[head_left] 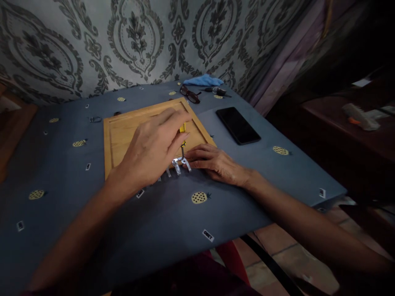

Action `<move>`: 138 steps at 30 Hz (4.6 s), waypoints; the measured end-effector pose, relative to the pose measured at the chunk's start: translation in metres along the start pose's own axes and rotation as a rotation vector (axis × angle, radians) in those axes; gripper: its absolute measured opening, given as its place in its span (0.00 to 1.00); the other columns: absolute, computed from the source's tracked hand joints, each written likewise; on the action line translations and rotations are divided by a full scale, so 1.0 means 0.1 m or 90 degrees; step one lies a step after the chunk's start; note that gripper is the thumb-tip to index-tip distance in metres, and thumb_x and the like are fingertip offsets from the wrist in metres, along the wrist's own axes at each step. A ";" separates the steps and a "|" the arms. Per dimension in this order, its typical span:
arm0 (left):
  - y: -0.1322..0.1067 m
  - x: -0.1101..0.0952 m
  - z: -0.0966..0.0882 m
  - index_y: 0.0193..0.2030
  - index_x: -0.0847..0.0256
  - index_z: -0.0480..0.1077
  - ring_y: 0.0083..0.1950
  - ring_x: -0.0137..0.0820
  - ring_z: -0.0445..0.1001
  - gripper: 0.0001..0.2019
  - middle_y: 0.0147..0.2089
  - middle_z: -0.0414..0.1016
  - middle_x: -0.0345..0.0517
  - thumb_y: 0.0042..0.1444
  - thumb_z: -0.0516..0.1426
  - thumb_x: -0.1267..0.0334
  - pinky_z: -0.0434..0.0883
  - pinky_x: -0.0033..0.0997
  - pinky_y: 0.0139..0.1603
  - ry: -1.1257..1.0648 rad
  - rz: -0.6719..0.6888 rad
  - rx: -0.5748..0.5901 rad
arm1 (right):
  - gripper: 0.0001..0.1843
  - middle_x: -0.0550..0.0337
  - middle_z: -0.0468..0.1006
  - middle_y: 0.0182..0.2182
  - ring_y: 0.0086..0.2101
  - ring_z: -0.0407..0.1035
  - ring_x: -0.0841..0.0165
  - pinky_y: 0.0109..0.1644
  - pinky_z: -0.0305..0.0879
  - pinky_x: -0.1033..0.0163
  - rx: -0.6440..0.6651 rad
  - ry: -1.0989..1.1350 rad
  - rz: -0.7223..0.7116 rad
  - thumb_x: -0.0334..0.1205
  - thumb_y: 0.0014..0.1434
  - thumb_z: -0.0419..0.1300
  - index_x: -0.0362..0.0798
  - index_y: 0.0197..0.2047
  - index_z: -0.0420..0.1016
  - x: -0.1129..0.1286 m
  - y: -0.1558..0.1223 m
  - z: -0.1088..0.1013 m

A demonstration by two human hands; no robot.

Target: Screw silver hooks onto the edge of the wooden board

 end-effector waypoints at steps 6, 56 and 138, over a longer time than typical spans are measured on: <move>-0.03 0.01 0.03 0.48 0.52 0.73 0.41 0.35 0.78 0.07 0.44 0.80 0.43 0.65 0.57 0.61 0.74 0.36 0.45 0.021 -0.012 -0.011 | 0.22 0.49 0.79 0.53 0.54 0.70 0.60 0.56 0.71 0.47 -0.010 -0.003 0.000 0.23 0.65 0.49 0.49 0.54 0.77 0.01 0.01 -0.02; 0.01 -0.04 -0.04 0.48 0.58 0.73 0.45 0.35 0.78 0.07 0.43 0.78 0.43 0.65 0.56 0.69 0.71 0.34 0.45 0.031 -0.055 0.113 | 0.22 0.48 0.79 0.52 0.54 0.70 0.60 0.56 0.71 0.46 -0.018 0.009 -0.006 0.22 0.63 0.50 0.48 0.53 0.76 0.00 0.00 -0.01; 0.12 0.05 0.09 0.49 0.55 0.68 0.39 0.34 0.78 0.08 0.40 0.76 0.40 0.64 0.56 0.65 0.72 0.34 0.39 -0.025 -0.001 0.145 | 0.20 0.48 0.79 0.53 0.54 0.69 0.59 0.57 0.70 0.48 0.007 0.001 0.007 0.25 0.65 0.50 0.47 0.52 0.77 -0.01 0.00 0.00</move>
Point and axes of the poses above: each hand's wrist, its own y-axis towards the middle knuckle, its own z-axis out of the palm, x = y × z, the point moved 8 cm from there along y, towards the middle knuckle
